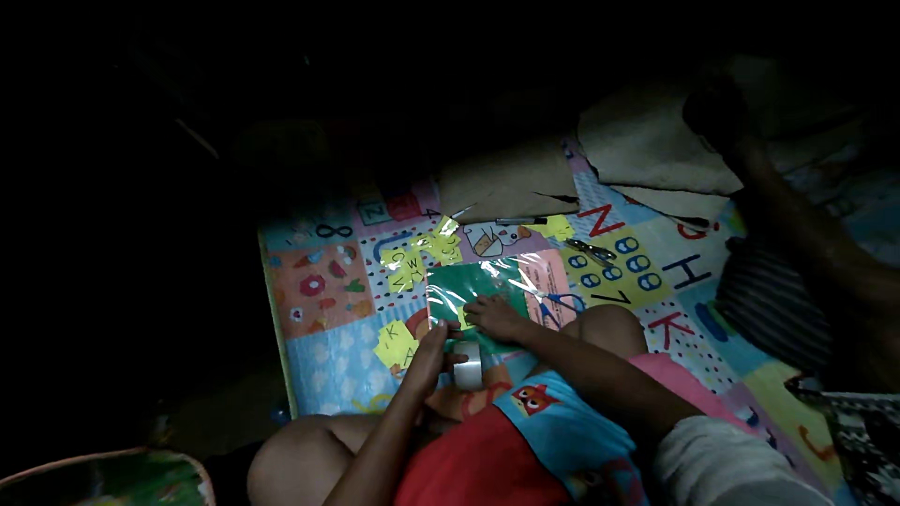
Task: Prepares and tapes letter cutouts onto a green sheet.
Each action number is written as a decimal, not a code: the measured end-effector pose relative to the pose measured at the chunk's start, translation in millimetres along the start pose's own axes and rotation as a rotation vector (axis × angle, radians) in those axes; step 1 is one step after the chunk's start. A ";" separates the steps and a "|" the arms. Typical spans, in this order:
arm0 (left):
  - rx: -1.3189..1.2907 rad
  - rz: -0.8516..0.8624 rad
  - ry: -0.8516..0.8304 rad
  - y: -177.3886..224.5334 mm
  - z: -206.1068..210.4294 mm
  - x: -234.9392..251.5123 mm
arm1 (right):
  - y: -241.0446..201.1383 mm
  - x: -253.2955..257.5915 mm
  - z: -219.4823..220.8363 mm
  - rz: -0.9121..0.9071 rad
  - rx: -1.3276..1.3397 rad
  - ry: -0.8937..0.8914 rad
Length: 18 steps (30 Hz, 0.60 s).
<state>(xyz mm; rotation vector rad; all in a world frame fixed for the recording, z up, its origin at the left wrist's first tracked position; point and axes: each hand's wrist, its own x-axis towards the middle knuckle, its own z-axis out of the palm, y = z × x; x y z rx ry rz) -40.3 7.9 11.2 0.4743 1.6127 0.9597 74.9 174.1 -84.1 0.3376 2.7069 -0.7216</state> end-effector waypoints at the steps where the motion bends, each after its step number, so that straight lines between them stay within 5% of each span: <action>1: -0.004 -0.004 0.003 -0.9 -0.4 0.7 | 0.6 1.0 2.8 0.006 -0.004 -0.004; 13: -0.093 -0.033 0.017 -4.8 -6.9 7.5 | 27.8 36.3 8.6 -0.029 0.031 0.173; 18: -0.102 -0.052 0.029 -2.2 -3.0 7.7 | 37.4 19.5 1.8 0.061 0.093 0.391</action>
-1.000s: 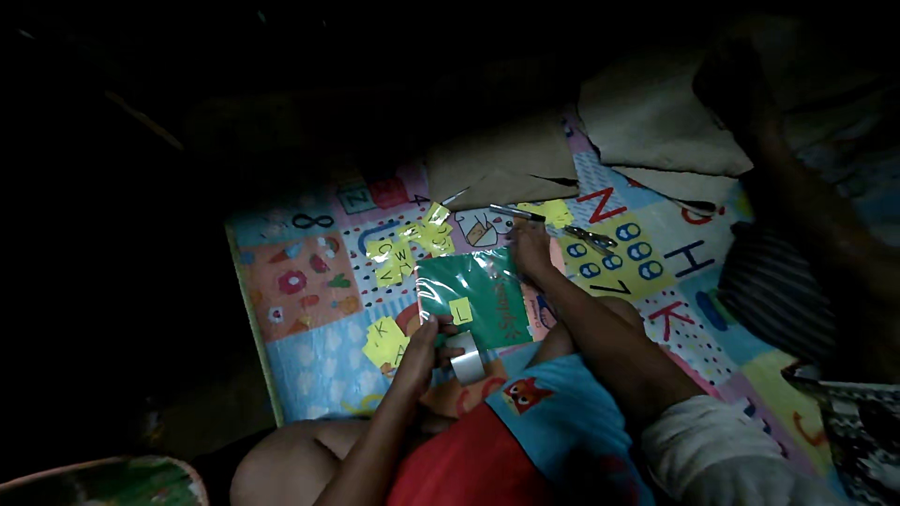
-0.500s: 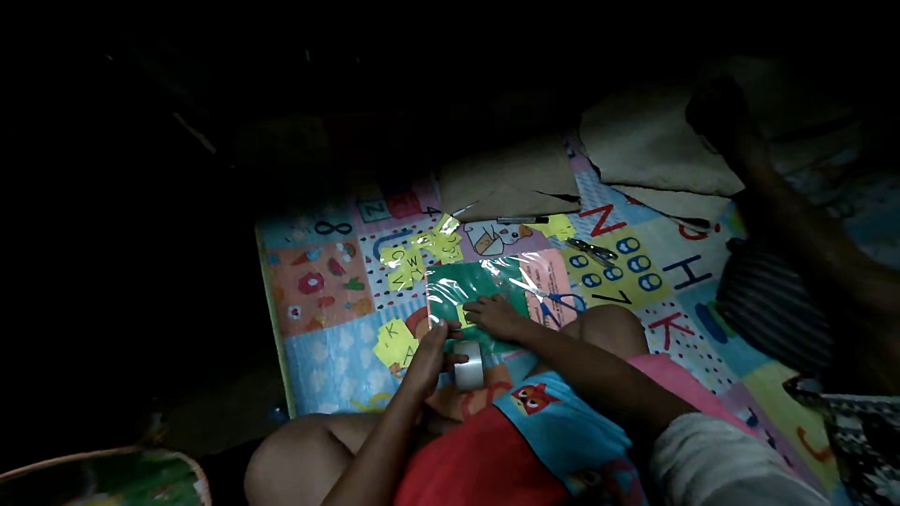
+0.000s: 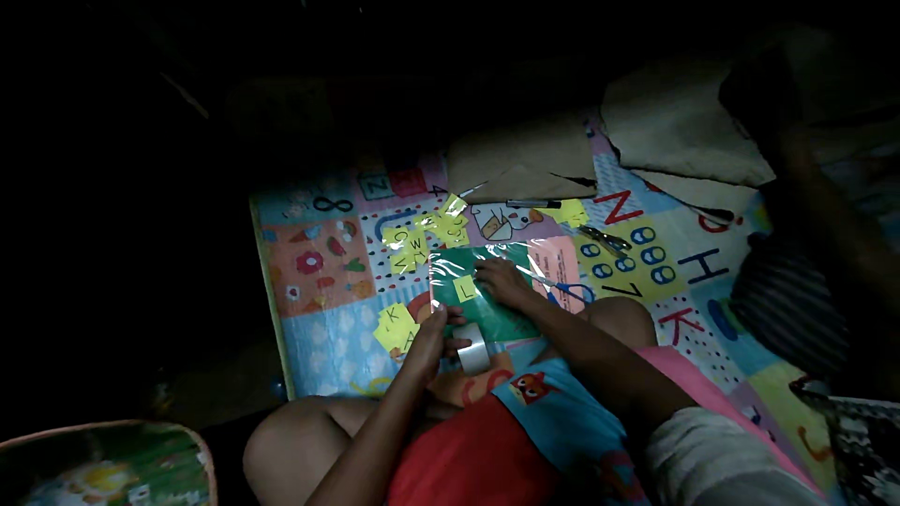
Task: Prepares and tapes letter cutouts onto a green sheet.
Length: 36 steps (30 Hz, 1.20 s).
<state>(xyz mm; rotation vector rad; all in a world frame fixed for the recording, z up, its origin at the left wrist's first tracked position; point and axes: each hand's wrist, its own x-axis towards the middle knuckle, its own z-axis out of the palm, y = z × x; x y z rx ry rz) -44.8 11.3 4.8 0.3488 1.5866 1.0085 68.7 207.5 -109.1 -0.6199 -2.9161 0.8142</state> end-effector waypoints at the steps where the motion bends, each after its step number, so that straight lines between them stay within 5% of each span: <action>1: 0.009 0.000 -0.002 0.2 0.2 -0.1 | 3.7 -5.7 -5.4 0.062 -0.018 0.001; 5: 0.031 0.005 -0.001 0.3 -0.2 -1.4 | 6.5 -34.6 -18.3 0.357 -0.073 -0.320; 9: 0.036 0.018 0.000 1.3 0.4 -1.8 | 2.7 -44.2 -16.6 0.398 -0.087 -0.467; 22: -0.002 0.001 0.018 0.4 -3.9 2.6 | 19.2 -43.8 -22.3 0.423 -0.122 -0.443; 26: 0.006 0.029 0.023 0.6 -5.9 5.8 | 10.3 -47.9 -38.6 0.505 -0.106 -0.302; 31: -0.019 0.042 0.036 0.6 -4.0 15.7 | -36.4 -49.1 -52.1 0.207 0.044 -0.121; 36: 0.013 0.073 0.037 0.0 3.3 15.6 | -87.1 -57.8 -40.1 -0.040 0.153 -0.241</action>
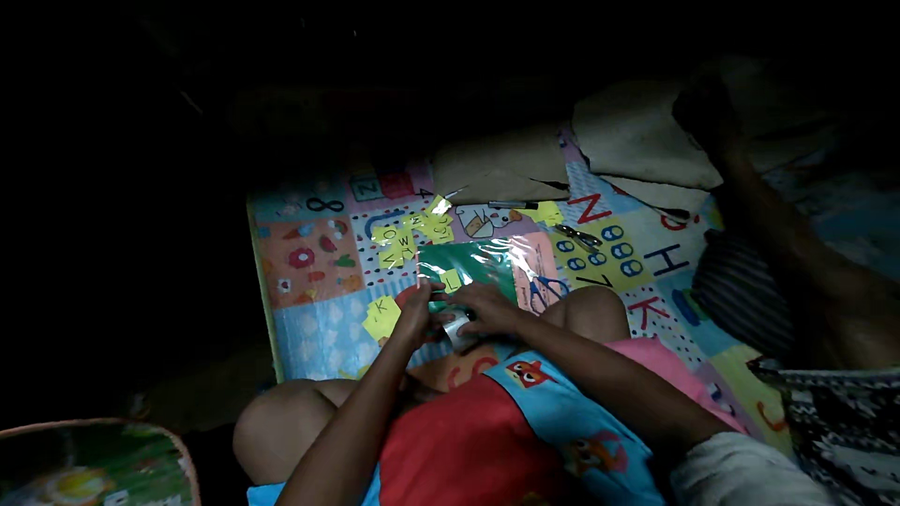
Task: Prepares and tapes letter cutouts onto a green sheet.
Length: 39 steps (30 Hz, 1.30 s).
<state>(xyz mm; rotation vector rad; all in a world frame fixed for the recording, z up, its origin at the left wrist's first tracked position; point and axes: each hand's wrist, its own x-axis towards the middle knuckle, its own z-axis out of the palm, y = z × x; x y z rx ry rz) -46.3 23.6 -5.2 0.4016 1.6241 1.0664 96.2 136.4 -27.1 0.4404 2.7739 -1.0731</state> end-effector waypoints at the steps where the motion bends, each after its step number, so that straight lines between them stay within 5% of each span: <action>1: 0.007 0.003 0.001 -0.3 0.9 -0.8 | -3.3 0.5 2.3 0.004 -0.008 -0.029; 11: 0.214 0.121 -0.059 -1.7 9.0 -9.2 | -5.0 -1.1 1.3 -0.027 0.105 0.056; 17: 0.161 0.122 0.002 -0.8 5.7 -9.9 | -17.5 -5.7 -3.4 -0.072 -0.042 0.095; 24: -0.158 0.318 0.110 23.1 -10.4 -16.5 | -33.0 -5.8 -8.8 -0.302 -0.327 0.584; 29: 0.079 0.490 0.394 10.6 -63.4 -4.6 | -45.0 -17.6 -27.6 -0.299 -0.279 0.642; 32: 0.324 0.455 0.092 3.0 -63.4 -24.9 | -61.2 -31.8 -54.2 -0.198 -0.176 0.489; 35: 0.390 0.680 -0.321 -4.5 -38.3 -32.2 | -80.0 -44.3 -77.5 -0.187 -0.192 0.462; 39: 0.324 0.907 -0.413 -3.4 -13.1 -35.7 | -98.7 -63.2 -98.3 -0.181 -0.273 0.491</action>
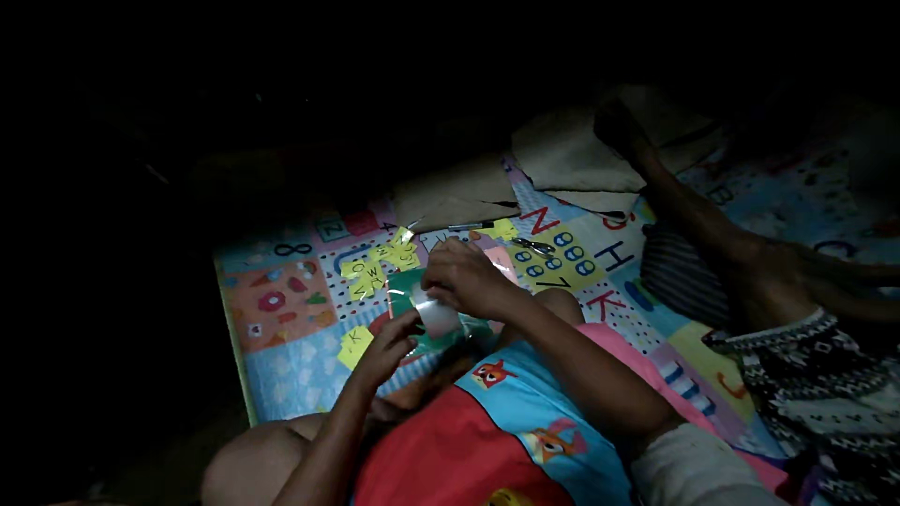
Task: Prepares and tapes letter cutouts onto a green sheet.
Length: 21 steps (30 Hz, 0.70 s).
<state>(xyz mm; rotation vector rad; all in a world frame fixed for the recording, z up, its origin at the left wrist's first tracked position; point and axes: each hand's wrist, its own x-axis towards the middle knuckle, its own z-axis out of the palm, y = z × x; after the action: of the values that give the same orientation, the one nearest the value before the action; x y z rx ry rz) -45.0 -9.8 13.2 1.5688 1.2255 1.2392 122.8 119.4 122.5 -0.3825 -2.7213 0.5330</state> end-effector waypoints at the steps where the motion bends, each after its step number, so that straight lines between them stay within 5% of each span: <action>1: 0.023 0.023 0.014 1.2 2.7 1.2 | -1.4 -1.7 -2.9 -0.027 -0.025 0.035; 6: 0.280 0.035 0.125 7.8 8.1 0.1 | -9.4 -4.2 -20.0 -0.159 -0.046 0.159; 14: 0.904 0.496 0.284 -4.3 22.7 7.1 | -22.4 -4.7 -30.8 -0.295 0.010 0.311; 21: 0.744 0.412 0.415 -9.5 36.3 8.0 | -6.2 -1.0 -19.5 -0.247 -0.035 0.401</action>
<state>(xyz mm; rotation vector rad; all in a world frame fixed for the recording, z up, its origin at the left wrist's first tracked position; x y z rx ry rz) -11.2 -0.1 -2.1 2.2546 1.8363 1.5153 129.8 119.7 141.7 -0.1384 -2.3459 0.3021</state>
